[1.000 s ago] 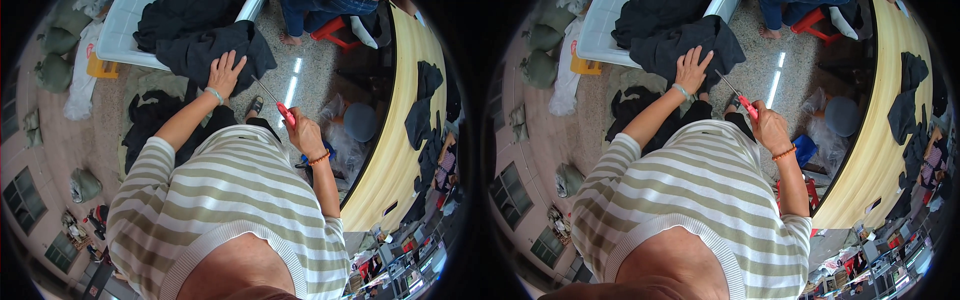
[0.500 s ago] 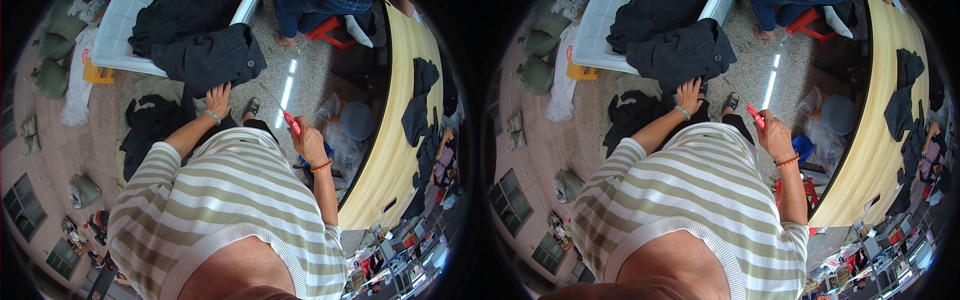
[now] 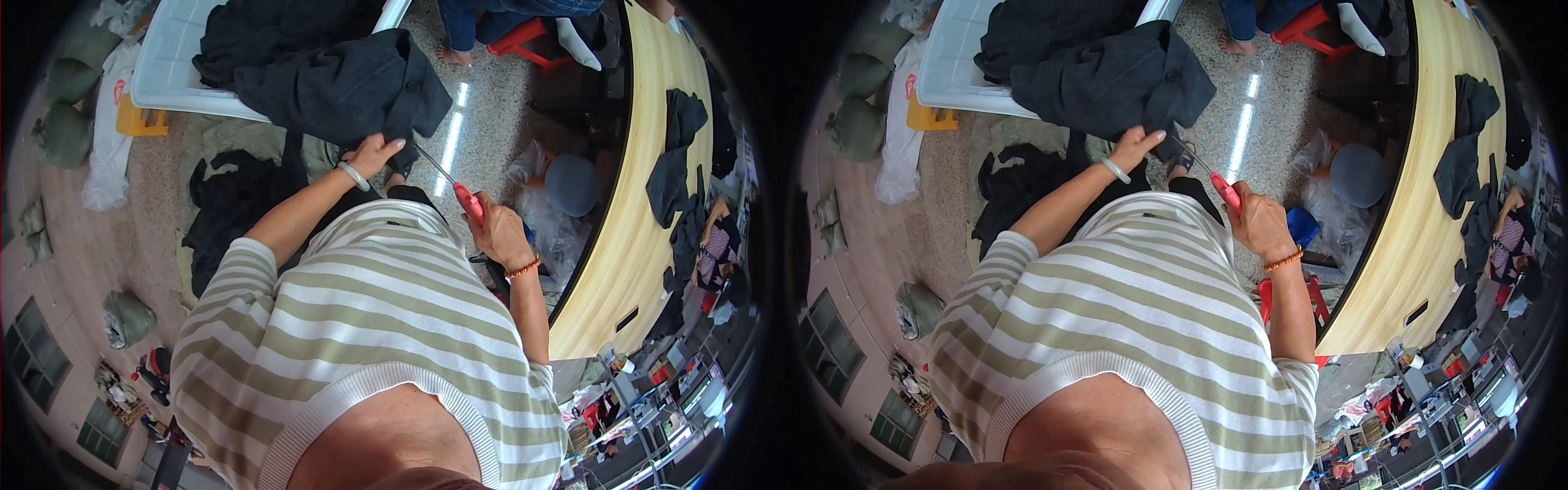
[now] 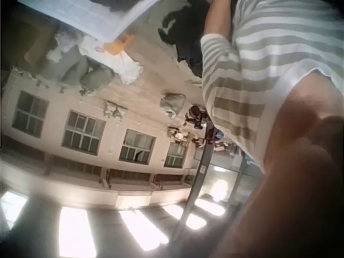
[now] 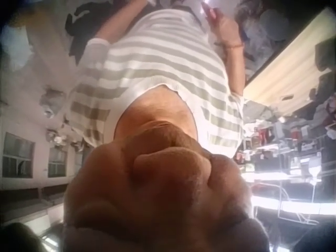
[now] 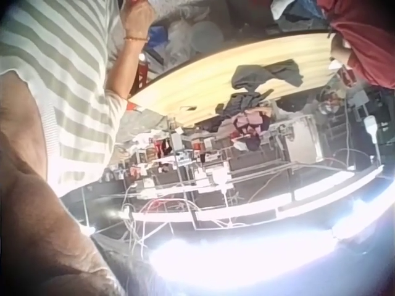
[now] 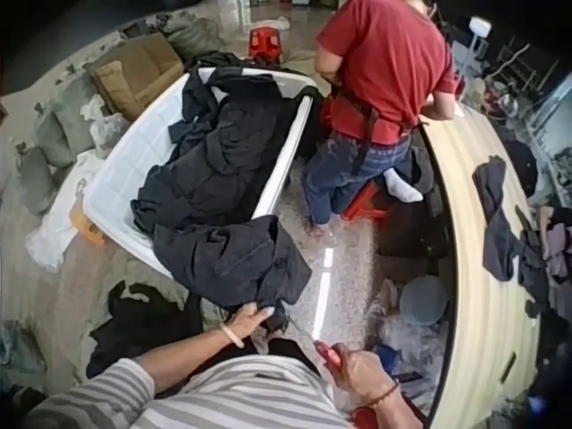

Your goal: Inspecting black fabric garments and trimming loose threads with scissors.

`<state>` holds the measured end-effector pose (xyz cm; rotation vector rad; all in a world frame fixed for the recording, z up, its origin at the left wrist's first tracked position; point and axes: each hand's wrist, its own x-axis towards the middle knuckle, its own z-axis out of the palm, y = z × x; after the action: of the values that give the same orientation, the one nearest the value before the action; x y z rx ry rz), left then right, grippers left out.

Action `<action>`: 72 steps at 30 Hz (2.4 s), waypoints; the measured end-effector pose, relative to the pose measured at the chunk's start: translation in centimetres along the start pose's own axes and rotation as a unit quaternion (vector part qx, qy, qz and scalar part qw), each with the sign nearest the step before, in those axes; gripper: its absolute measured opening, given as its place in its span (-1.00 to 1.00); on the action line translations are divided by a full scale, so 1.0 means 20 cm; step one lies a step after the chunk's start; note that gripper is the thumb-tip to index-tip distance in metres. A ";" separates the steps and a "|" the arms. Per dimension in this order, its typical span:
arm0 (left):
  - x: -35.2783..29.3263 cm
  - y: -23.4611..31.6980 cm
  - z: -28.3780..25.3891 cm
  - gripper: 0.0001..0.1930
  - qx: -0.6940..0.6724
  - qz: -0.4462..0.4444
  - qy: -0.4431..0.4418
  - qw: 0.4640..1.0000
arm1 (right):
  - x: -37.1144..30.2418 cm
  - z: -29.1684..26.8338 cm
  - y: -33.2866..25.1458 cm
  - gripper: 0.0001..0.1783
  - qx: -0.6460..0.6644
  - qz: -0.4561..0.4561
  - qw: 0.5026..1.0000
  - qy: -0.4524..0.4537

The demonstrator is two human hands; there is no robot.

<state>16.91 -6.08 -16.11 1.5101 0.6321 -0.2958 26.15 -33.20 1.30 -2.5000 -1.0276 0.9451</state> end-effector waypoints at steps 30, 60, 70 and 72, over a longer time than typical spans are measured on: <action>-0.37 0.69 -0.14 -0.76 0.171 0.200 -0.382 0.886 | 0.24 -0.16 -0.27 -0.48 0.286 0.214 0.925 0.133; 0.04 1.48 -1.15 -0.76 0.430 0.499 -0.003 0.752 | -0.36 -0.56 -0.82 -0.55 0.542 -0.027 0.724 0.426; -0.42 2.66 -0.98 -0.64 0.329 0.678 0.231 0.616 | -0.14 -0.75 -0.54 -0.64 0.530 -0.107 0.751 0.378; -0.46 2.76 -0.74 -0.67 0.278 0.633 0.117 0.713 | -0.20 -0.74 -0.35 -0.65 0.501 -0.109 0.773 0.374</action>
<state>36.98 10.19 35.60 2.2301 -0.4722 0.8663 30.25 -31.23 17.57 -1.5144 -0.3412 0.2055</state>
